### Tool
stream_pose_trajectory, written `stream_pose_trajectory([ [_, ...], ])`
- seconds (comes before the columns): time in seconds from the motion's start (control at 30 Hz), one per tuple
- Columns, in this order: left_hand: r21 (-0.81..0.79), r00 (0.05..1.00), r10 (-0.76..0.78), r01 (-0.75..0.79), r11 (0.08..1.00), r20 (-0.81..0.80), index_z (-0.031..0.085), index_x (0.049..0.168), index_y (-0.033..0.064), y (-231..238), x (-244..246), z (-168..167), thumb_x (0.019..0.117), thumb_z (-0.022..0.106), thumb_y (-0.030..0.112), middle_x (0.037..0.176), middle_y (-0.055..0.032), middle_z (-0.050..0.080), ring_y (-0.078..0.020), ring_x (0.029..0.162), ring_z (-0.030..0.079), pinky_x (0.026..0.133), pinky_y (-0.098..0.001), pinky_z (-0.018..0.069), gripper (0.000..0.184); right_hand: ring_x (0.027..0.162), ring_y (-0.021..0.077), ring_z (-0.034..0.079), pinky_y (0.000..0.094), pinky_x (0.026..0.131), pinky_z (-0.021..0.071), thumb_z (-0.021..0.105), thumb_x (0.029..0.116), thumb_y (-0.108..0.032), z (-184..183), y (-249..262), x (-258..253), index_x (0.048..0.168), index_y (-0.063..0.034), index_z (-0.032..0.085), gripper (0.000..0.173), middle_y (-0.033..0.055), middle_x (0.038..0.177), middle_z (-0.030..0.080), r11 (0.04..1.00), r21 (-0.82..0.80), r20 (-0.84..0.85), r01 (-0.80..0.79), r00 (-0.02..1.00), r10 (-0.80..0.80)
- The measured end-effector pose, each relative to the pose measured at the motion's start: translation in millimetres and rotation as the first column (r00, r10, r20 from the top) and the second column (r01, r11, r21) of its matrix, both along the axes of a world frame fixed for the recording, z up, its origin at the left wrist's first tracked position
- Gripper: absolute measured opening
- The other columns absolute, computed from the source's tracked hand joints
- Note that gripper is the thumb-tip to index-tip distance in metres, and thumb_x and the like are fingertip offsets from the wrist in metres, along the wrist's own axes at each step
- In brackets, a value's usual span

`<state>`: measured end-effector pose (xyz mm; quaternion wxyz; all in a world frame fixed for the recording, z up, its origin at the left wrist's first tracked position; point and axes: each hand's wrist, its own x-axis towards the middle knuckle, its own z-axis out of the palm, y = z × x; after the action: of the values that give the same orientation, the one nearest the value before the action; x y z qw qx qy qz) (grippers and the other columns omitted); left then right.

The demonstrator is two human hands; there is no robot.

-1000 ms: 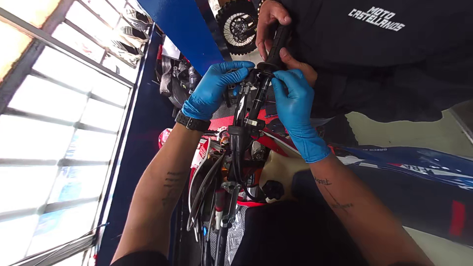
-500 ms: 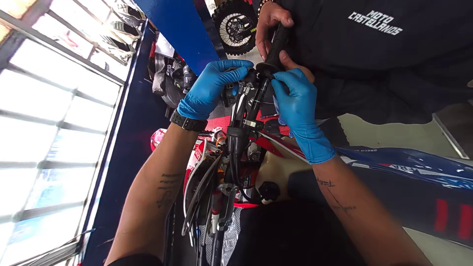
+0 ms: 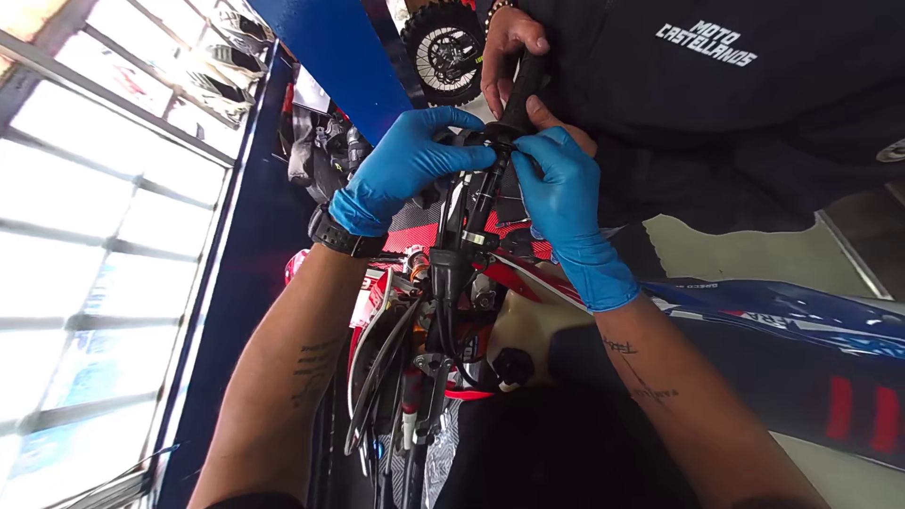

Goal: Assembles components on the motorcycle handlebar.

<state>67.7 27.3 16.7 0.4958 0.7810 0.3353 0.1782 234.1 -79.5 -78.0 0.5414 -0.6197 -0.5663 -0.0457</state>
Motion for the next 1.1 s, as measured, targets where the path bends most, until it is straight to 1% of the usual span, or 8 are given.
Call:
stream_pose_trajectory([
  [0.13, -0.019, 1.000, -0.003, 0.003, 1.000, 0.031, 0.073, 0.118, 0.0069, 2.1, -2.4, 1.2, 0.0907, 0.075, 0.010, 0.099, -0.0055, 0.074, -0.0117, 0.081, 0.070, 0.069, -0.0255, 0.0598, 0.027, 0.085, 0.0172, 0.063, 0.0283, 0.076, 0.0535, 0.067, 0.0962, -0.006, 2.3, 2.1, -0.7, 0.103, -0.0034, 0.077, 0.013, 0.0105, 0.092, 0.064, 0.999, 0.029, -0.039, -0.042, 0.998, 0.043],
  [0.3, -0.024, 0.997, -0.003, 0.005, 1.000, 0.077, 0.074, 0.117, 0.0065, 3.0, -4.1, -2.2, 0.0918, 0.074, 0.009, 0.097, -0.0048, 0.074, -0.0095, 0.077, 0.069, 0.066, -0.0237, 0.0584, 0.025, 0.096, 0.0140, 0.066, 0.0250, 0.084, 0.0567, 0.066, 0.0954, -0.003, -5.5, -2.2, 6.2, 0.113, -0.0033, 0.075, 0.020, 0.0105, 0.105, 0.067, 0.991, 0.049, -0.151, -0.124, 0.980, 0.130],
  [0.47, 0.041, 0.995, -0.023, 0.019, 0.999, 0.102, 0.075, 0.115, 0.0071, 0.0, -4.4, -1.0, 0.0914, 0.073, 0.009, 0.099, -0.0036, 0.075, -0.0096, 0.083, 0.070, 0.071, -0.0248, 0.0597, 0.024, 0.103, 0.0136, 0.066, 0.0255, 0.090, 0.0563, 0.065, 0.0958, -0.002, -11.4, -6.4, 5.1, 0.116, -0.0030, 0.074, 0.022, 0.0104, 0.110, 0.069, 0.989, 0.074, -0.187, -0.126, 0.973, 0.138],
  [0.6, 0.042, 0.990, -0.008, 0.002, 0.999, 0.139, 0.075, 0.116, 0.0074, -2.5, -7.2, -4.7, 0.0925, 0.072, 0.010, 0.101, -0.0038, 0.075, -0.0100, 0.086, 0.070, 0.074, -0.0255, 0.0599, 0.024, 0.101, 0.0126, 0.066, 0.0248, 0.088, 0.0561, 0.062, 0.0981, -0.003, -9.5, -9.6, 3.4, 0.118, -0.0036, 0.074, 0.023, 0.0099, 0.110, 0.069, 0.990, 0.057, -0.183, -0.127, 0.974, 0.136],
  [0.7, 0.070, 0.988, 0.039, -0.050, 0.996, 0.149, 0.075, 0.115, 0.0093, -13.6, -10.5, -4.4, 0.0935, 0.069, 0.006, 0.096, -0.0019, 0.074, -0.0073, 0.076, 0.068, 0.063, -0.0212, 0.0564, 0.022, 0.099, 0.0133, 0.066, 0.0254, 0.087, 0.0559, 0.061, 0.0988, -0.004, -4.2, -11.6, 2.6, 0.119, -0.0049, 0.075, 0.024, 0.0100, 0.109, 0.069, 0.992, 0.030, -0.169, -0.125, 0.977, 0.129],
  [0.83, 0.068, 0.985, 0.055, -0.066, 0.996, 0.163, 0.075, 0.115, 0.0085, -13.6, -13.6, -3.0, 0.0935, 0.068, 0.004, 0.096, -0.0021, 0.074, -0.0071, 0.076, 0.068, 0.064, -0.0211, 0.0571, 0.023, 0.095, 0.0123, 0.066, 0.0254, 0.083, 0.0556, 0.063, 0.0986, -0.007, 1.2, -8.7, 2.2, 0.116, -0.0075, 0.076, 0.022, 0.0079, 0.103, 0.070, 0.994, 0.013, -0.136, -0.113, 0.984, 0.114],
  [1.03, 0.068, 0.987, 0.050, -0.061, 0.996, 0.154, 0.075, 0.114, 0.0091, -13.5, -15.4, -0.7, 0.0937, 0.069, 0.005, 0.094, -0.0018, 0.074, -0.0071, 0.073, 0.067, 0.061, -0.0206, 0.0561, 0.022, 0.094, 0.0119, 0.067, 0.0244, 0.082, 0.0559, 0.064, 0.0979, -0.006, 8.2, -7.6, 3.2, 0.112, -0.0083, 0.077, 0.019, 0.0083, 0.104, 0.069, 0.994, -0.023, -0.127, -0.107, 0.987, 0.103],
  [1.1, 0.051, 0.985, 0.043, -0.052, 0.997, 0.167, 0.075, 0.114, 0.0080, -9.0, -14.8, -1.9, 0.0931, 0.070, 0.006, 0.095, -0.0027, 0.074, -0.0079, 0.076, 0.068, 0.064, -0.0219, 0.0572, 0.021, 0.095, 0.0124, 0.067, 0.0252, 0.083, 0.0563, 0.065, 0.0973, -0.007, 7.9, -7.6, 3.3, 0.111, -0.0085, 0.077, 0.019, 0.0080, 0.104, 0.069, 0.995, -0.031, -0.103, -0.097, 0.990, 0.093],
])
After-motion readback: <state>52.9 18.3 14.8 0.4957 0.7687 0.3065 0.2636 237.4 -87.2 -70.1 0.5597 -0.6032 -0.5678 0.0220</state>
